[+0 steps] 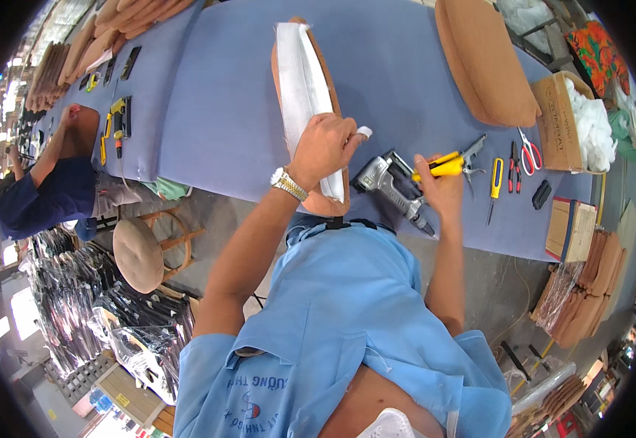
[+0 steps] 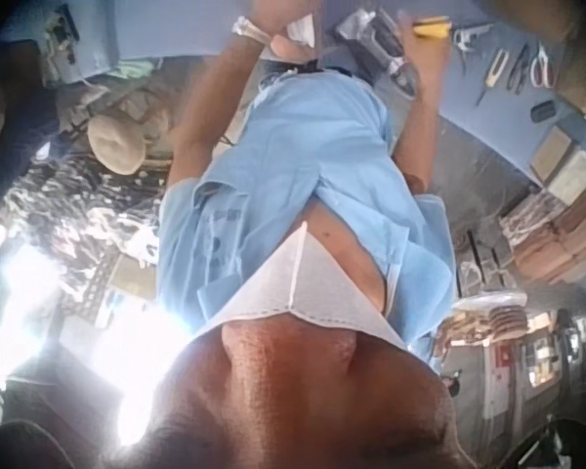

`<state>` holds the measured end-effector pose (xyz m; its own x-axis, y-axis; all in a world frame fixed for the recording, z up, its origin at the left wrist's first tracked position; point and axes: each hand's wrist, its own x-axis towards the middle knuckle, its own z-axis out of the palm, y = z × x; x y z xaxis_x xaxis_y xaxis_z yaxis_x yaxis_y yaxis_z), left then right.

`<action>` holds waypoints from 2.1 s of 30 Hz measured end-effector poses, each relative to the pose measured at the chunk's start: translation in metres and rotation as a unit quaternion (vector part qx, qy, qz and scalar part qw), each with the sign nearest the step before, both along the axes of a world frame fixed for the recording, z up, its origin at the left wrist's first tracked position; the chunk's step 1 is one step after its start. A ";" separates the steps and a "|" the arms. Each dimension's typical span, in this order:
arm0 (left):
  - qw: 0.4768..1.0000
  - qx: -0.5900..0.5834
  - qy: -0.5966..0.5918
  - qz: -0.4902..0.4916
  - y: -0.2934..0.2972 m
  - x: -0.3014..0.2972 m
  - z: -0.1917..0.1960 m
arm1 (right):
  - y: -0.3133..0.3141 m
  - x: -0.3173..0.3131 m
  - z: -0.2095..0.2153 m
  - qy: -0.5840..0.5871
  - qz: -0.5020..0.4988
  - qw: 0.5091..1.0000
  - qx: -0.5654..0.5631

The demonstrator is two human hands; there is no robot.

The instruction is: The person aligns a brown fabric cover over a white foam cushion, staples the edges with a pneumatic staple gun, and trims excess fabric with a utility knife. The finished cushion is placed on a stack of completed units.

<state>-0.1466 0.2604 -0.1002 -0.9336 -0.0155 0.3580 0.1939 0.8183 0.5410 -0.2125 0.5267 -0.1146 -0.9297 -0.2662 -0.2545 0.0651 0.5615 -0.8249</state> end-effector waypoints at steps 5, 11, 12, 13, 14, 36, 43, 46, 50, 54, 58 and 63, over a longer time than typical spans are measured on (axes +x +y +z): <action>0.998 0.025 -0.052 0.040 -0.009 0.014 0.021 | 0.035 -0.042 -0.020 0.121 0.068 0.959 0.246; 0.996 0.047 0.016 0.071 -0.030 0.055 0.019 | -0.057 -0.020 -0.017 0.051 0.146 0.984 -0.090; 0.996 0.042 0.037 0.073 -0.033 0.058 0.017 | -0.083 -0.013 -0.025 0.062 0.184 0.975 -0.109; 0.997 0.040 -0.004 0.068 -0.036 0.062 0.015 | -0.107 -0.007 -0.033 0.075 0.221 0.964 -0.127; 0.997 0.031 0.006 0.074 -0.038 0.063 0.013 | -0.130 -0.002 -0.044 0.086 0.224 0.960 -0.145; 0.938 -0.004 0.045 0.344 -0.055 0.128 0.003 | -0.152 0.024 -0.073 -0.100 0.322 0.915 -0.221; 0.843 0.218 -0.125 0.476 -0.128 0.177 -0.092 | -0.176 0.003 -0.048 -0.035 0.343 0.904 -0.254; 0.820 0.195 -0.149 0.516 -0.132 0.184 -0.121 | -0.198 0.020 -0.061 -0.017 0.410 0.897 -0.165; 0.841 0.080 -0.061 0.532 -0.120 0.187 -0.160 | -0.206 0.041 -0.131 0.006 0.445 0.886 -0.133; 0.850 0.040 -0.006 0.526 -0.116 0.203 -0.173 | -0.194 0.070 -0.144 0.019 0.446 0.889 -0.096; 0.897 0.041 0.046 0.437 -0.081 0.186 -0.136 | -0.198 0.063 -0.159 -0.126 0.359 0.913 -0.146; 0.927 0.205 0.036 0.312 -0.005 0.137 -0.061 | -0.208 0.036 -0.143 -0.017 0.271 0.943 -0.193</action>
<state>-0.0099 0.2552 -0.1611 -0.6709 -0.6931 0.2637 -0.1998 0.5114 0.8358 -0.1766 0.3186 -0.2580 -0.6240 -0.7784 -0.0692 -0.1147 0.1788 -0.9772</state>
